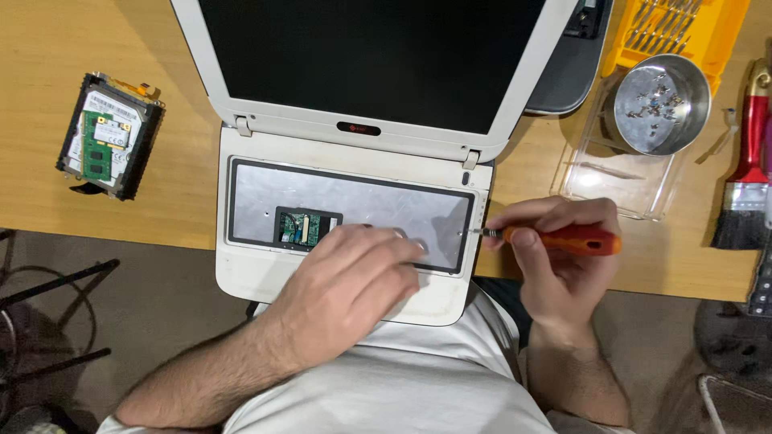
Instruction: The person removes a metal cover from a white laptop using a screwdriver, then unscrews and removes a hard drive. They place the cover back on the laptop and secure it with screws before closing the device.
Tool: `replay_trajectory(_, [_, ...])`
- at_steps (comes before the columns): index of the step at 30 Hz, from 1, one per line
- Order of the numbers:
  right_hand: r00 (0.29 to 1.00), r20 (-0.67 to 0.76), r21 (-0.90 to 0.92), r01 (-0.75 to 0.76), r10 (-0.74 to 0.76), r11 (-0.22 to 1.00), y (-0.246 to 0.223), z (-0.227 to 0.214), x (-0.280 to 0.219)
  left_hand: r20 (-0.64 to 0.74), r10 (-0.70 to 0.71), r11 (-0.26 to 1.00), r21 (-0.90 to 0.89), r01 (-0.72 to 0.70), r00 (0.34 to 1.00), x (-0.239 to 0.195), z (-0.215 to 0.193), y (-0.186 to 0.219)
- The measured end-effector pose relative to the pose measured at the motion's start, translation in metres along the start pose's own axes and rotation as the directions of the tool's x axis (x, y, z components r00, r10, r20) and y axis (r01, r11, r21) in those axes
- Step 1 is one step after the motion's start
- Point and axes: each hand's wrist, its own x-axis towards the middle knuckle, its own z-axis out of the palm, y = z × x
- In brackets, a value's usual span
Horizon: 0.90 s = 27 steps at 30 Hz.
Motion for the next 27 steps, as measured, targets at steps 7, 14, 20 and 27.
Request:
replay_trajectory(7, [0.986, -0.051, -0.232, 0.141, -0.157, 0.962, 0.008, 0.018, -0.003, -0.033, 0.113, 0.989, 0.102, -0.109, 0.993, 0.002, -0.01, 0.003])
replay_trajectory(14, [0.975, -0.001, -0.299, 0.212, -0.223, 0.93, 0.014, 0.015, -0.005, -0.046, 0.124, 0.986, 0.122, -0.117, 0.991, 0.002, -0.009, 0.0])
replay_trajectory(20, [0.976, -0.003, -0.198, 0.213, -0.218, 0.957, 0.022, 0.007, -0.014, 0.028, 0.096, 0.989, 0.11, -0.099, 0.995, -0.003, -0.007, -0.001])
replay_trajectory(27, [0.997, -0.075, -0.109, -0.008, 0.0, 0.994, -0.003, 0.008, -0.02, 0.09, 0.062, 0.998, 0.003, -0.063, 0.994, -0.004, -0.009, 0.0])
